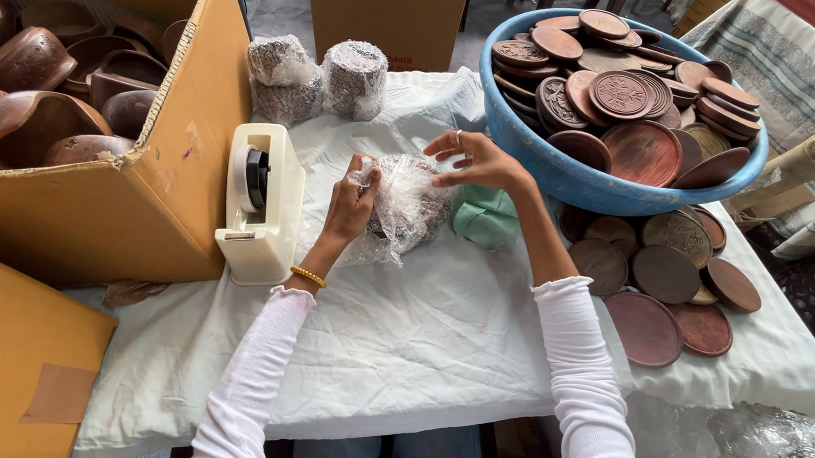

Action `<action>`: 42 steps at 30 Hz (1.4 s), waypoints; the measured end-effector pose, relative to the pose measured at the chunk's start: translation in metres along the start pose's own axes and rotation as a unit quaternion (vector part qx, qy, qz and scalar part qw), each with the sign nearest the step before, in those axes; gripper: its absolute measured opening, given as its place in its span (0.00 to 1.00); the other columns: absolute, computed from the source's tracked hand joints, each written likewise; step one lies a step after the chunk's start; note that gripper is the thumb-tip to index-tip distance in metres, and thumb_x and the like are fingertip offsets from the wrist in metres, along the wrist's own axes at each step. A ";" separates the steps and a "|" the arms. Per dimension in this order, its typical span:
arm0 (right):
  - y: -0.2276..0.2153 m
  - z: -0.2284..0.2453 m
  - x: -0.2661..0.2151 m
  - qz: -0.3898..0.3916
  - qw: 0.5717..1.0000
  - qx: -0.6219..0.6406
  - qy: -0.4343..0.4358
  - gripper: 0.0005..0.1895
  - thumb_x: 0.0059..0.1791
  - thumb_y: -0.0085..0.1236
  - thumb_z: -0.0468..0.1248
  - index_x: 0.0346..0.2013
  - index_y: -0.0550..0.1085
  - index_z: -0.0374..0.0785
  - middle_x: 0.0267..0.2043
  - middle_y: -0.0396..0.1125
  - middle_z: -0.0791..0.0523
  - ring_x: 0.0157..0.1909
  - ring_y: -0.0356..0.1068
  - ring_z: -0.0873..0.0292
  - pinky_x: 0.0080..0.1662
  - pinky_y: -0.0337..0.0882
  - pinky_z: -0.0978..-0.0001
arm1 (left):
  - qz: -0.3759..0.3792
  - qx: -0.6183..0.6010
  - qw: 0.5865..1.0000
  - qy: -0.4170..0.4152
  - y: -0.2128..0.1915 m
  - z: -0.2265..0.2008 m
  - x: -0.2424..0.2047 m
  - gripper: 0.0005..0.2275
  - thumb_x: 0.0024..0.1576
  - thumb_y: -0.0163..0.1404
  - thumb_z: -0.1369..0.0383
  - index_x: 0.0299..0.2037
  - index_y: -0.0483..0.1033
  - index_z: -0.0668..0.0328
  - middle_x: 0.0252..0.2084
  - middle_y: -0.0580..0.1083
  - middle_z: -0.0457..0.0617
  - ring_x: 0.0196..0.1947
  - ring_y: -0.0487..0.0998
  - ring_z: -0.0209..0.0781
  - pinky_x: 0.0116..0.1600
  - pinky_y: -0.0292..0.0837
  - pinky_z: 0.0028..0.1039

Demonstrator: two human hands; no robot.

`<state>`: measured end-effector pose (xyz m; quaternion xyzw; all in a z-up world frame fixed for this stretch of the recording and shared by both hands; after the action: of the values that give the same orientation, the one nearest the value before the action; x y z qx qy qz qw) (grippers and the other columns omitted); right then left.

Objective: The person wraps a small wooden bowl in bubble wrap and secures it with tape. They then pick up another wooden bowl and wipe it with a green cloth.

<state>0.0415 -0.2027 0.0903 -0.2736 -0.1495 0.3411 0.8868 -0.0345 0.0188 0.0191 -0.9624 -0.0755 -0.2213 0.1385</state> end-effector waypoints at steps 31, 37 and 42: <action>0.055 -0.009 0.029 -0.201 0.951 -0.221 -0.079 0.12 0.51 0.65 0.39 0.37 0.73 0.33 0.34 0.71 0.51 0.37 0.72 0.51 0.42 0.72 0.58 | 0.011 -0.009 1.000 -0.005 -0.028 0.000 0.004 0.30 0.64 0.39 0.39 0.29 0.74 0.59 0.24 0.72 0.42 0.26 0.69 0.29 0.33 0.64 0.27; 0.050 0.007 0.023 -0.288 0.910 -0.232 -0.186 0.15 0.41 0.72 0.37 0.34 0.73 0.35 0.34 0.72 0.54 0.35 0.71 0.54 0.38 0.72 0.63 | 0.042 0.130 0.990 0.029 -0.021 -0.015 0.002 0.21 0.62 0.50 0.50 0.33 0.78 0.63 0.15 0.69 0.49 0.16 0.70 0.39 0.26 0.65 0.37; 0.054 0.012 0.031 -0.113 0.982 -0.096 -0.116 0.20 0.46 0.71 0.41 0.44 0.69 0.38 0.39 0.73 0.59 0.36 0.74 0.61 0.35 0.74 0.69 | 0.019 0.121 0.992 0.017 -0.025 -0.007 0.004 0.23 0.63 0.47 0.48 0.31 0.79 0.62 0.17 0.72 0.49 0.17 0.72 0.40 0.28 0.66 0.36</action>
<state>0.0300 -0.1436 0.0703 -0.2973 -0.3137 0.2522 0.8658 -0.0383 0.0406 0.0327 -0.9360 -0.0812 -0.2242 0.2590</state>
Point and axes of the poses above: each hand's wrist, its own x-axis towards the middle knuckle, its own y-axis out of the palm, z = x × y, the point moved 5 cm from there along x, towards the middle knuckle
